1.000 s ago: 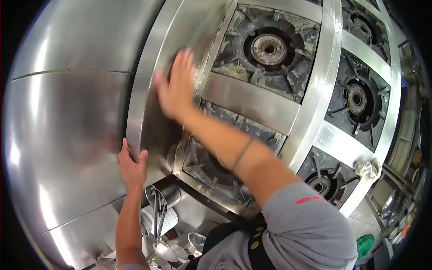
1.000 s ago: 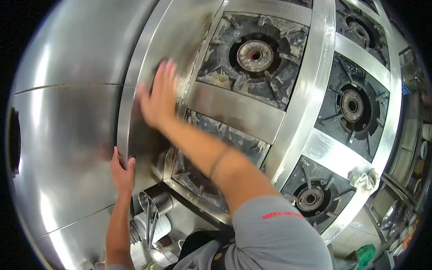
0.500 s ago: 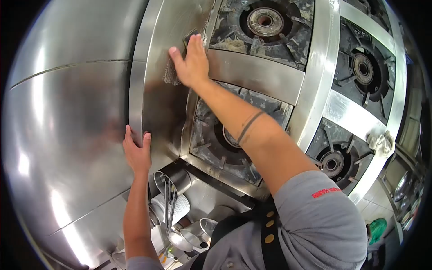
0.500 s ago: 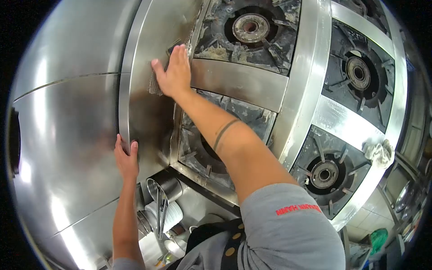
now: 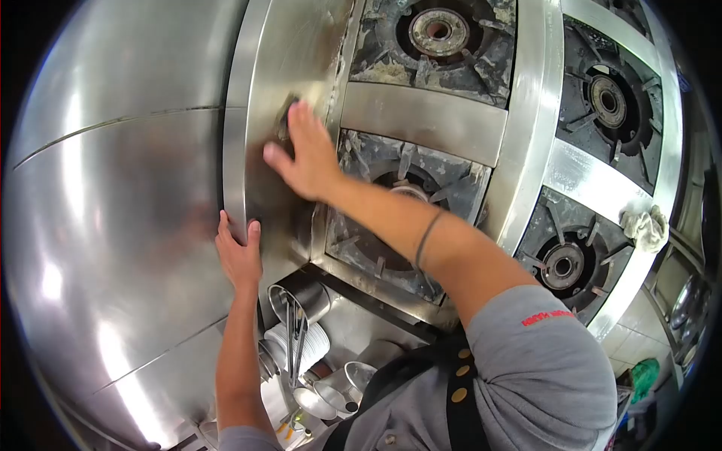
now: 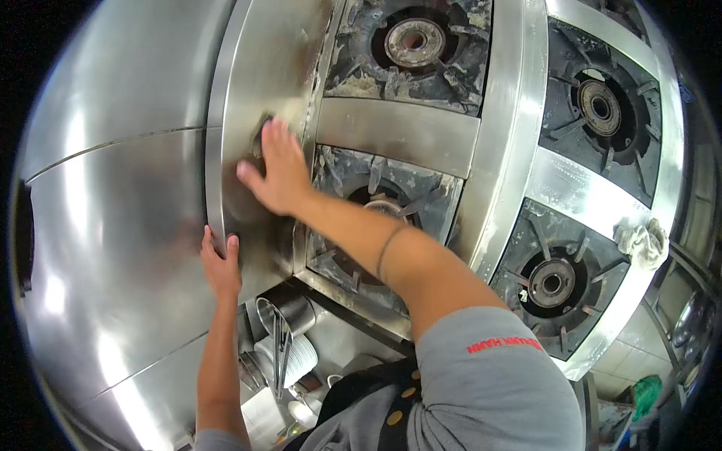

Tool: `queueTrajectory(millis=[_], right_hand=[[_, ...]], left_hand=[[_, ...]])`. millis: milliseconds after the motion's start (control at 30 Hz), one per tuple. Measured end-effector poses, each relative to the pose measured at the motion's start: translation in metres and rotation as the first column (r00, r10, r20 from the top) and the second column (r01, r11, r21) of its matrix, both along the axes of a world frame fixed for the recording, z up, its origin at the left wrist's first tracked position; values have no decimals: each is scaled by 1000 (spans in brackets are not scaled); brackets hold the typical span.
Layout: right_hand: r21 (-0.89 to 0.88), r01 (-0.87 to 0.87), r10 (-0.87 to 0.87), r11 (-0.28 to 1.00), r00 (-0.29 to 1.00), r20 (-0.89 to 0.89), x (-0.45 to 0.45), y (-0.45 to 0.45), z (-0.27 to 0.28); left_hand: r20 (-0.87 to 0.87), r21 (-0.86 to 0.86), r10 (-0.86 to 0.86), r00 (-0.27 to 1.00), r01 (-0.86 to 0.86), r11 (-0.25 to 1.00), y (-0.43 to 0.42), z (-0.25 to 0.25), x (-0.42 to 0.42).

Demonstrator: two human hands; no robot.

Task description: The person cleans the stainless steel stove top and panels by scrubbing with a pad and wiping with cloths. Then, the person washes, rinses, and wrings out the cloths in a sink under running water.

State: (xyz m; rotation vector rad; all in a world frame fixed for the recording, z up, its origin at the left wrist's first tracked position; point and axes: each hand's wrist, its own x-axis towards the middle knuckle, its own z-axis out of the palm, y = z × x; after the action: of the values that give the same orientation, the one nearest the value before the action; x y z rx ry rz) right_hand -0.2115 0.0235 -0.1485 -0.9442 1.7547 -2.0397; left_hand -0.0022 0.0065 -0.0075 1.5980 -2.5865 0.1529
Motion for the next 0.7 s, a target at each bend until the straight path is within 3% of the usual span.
queueTrajectory(millis=[67,100,167,200,233,300,333,400,500,567,667,700], right_hand=[[33,156,-158,987,986,59,-37,-24,0],[34,156,-157,987,986,62,-33,-21,3],[71,79,-83,994,995,56,-28,-13,11],[110,-13,25,994,994,-108,-9,5,15],[-19,-99,95,995,984,-152,3,20,16],[73,-39,58,997,962,-266,-27,10,7],[75,-41,59,996,965,-256,-49,-3,4],[108,60,-58,992,998,-30,-91,-23,1],[86,-49,57,995,994,-90,-60,-2,21],[88,-115,138,989,932,-334,-24,16,15],[74,-40,63,996,937,-343,-63,-7,-3],[64,-24,39,998,969,-244,-79,-14,-2]], left_hand=[[2,21,7,1000,-8,1000,2,4,-3],[6,21,8,1000,-8,1000,4,6,-1],[22,20,44,999,-44,999,1,3,-3],[11,16,35,999,-35,999,-3,0,-4],[7,-8,10,1000,-9,1000,-4,-2,-1],[13,-32,-7,1000,8,999,-1,-1,0],[14,3,39,999,-39,999,5,4,-7],[18,38,76,997,-76,996,7,7,-7],[14,-25,8,1000,-7,1000,-7,-2,2],[-33,-38,-32,999,31,999,-7,-7,8],[-10,-41,3,1000,-4,999,-2,-3,1],[-5,-38,6,1000,-6,999,0,-2,2]])
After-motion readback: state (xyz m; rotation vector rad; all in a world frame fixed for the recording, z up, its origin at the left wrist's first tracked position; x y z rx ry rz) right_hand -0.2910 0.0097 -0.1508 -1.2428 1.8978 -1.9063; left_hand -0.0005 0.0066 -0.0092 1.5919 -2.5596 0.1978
